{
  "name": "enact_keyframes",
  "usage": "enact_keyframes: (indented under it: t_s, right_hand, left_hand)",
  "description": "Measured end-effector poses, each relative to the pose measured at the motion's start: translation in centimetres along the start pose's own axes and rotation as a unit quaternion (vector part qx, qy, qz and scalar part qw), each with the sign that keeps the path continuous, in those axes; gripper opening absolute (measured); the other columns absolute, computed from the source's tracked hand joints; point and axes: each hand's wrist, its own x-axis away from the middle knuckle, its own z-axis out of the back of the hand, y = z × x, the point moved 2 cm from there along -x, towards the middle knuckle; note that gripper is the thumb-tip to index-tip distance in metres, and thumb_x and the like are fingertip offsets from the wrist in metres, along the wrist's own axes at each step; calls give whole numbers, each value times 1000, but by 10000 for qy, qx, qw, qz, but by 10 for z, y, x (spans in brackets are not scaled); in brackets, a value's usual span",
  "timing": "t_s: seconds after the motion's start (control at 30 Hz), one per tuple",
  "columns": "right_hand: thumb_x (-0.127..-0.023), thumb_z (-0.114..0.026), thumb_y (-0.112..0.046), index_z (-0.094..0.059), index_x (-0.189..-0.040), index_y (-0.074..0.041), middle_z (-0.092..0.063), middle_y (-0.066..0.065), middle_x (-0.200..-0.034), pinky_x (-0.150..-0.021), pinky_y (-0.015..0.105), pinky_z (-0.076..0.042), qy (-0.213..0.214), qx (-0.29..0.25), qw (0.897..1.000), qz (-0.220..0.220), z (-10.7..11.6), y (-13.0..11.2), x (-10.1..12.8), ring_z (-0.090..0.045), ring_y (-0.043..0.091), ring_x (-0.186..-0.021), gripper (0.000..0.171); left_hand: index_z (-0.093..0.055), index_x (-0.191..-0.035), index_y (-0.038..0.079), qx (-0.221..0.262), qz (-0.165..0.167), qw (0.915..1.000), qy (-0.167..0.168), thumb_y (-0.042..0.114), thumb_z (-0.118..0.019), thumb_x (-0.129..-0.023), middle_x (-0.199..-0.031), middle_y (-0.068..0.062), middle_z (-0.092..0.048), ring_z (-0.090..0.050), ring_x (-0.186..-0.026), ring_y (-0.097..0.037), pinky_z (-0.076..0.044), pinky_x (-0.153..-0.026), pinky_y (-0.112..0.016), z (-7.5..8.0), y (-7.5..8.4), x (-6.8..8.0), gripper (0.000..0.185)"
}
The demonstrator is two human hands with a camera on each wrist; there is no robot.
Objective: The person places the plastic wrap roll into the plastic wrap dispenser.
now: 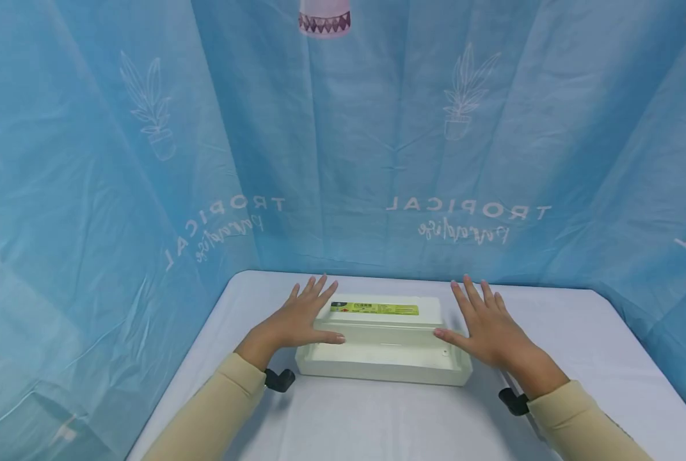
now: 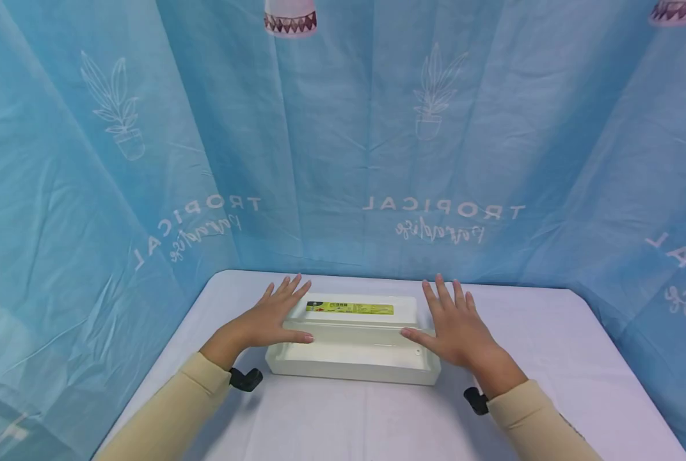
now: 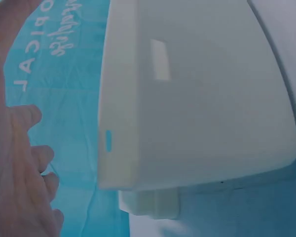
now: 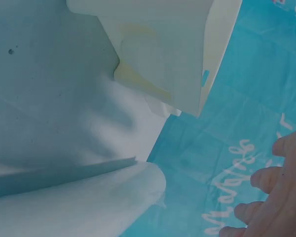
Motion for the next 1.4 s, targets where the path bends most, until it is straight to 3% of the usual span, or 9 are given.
enact_keyframes:
  t_s: [0.27,0.6,0.8,1.0,1.1,1.27,1.4]
  right_hand:
    - [-95,-49,-80,-12,-169,-4,-4,28,-171,-117,76,-5,-84,-179,9996,-178,0,4,0,-2,60,-151,112]
    - [-96,-51,-78,-15,-168,-1,-5,28,-171,-117,75,-5,-10,-291,9992,-281,-4,10,4,-2,59,-151,111]
    - [-98,-51,-77,-12,-168,-1,-3,29,-171,-117,76,-5,-71,-393,9987,-306,-3,13,6,-1,61,-150,110]
    - [-97,-50,-78,-10,-168,-3,-2,29,-171,-117,76,-3,-121,-456,9981,-402,-6,17,7,0,61,-150,111]
    - [-97,-49,-78,-9,-168,-3,-2,29,-171,-116,76,-1,-153,-520,9975,-457,-7,19,8,1,61,-150,111]
    - [-97,-51,-77,-8,-168,-3,-2,30,-170,-116,77,-1,-186,-568,9967,-545,-10,25,11,2,61,-150,111]
    - [-98,-53,-74,-8,-168,-2,-3,32,-170,-116,78,-1,-218,-551,9962,-643,-14,31,14,2,62,-150,110]
  left_hand:
    - [-9,-171,22,186,81,9997,135,77,-65,-89,-174,-6,-1,3,-159,-27,2,-125,-59,-6,-4,1,113]
    - [-11,-170,17,798,192,9961,322,74,-67,-89,-175,-6,-4,4,-159,-24,1,-126,-55,-15,-10,2,115]
    - [-11,-171,20,1047,246,9930,484,72,-69,-88,-175,-8,-5,2,-159,-26,0,-126,-55,-26,-16,3,114]
    - [-10,-171,25,1338,286,9888,591,64,-74,-90,-175,3,0,5,-159,-22,1,-126,-55,-33,-15,9,111]
    - [-9,-171,26,1350,254,9885,639,64,-75,-89,-175,1,-1,6,-159,-22,2,-126,-52,-33,-13,13,111]
    - [-11,-171,27,1505,287,9854,744,58,-77,-90,-176,0,-5,4,-159,-23,-2,-125,-56,-35,-9,20,109]
    - [-14,-170,33,1928,336,9770,842,52,-81,-89,-175,6,-7,1,-159,-24,-12,-122,-66,-39,-7,27,107]
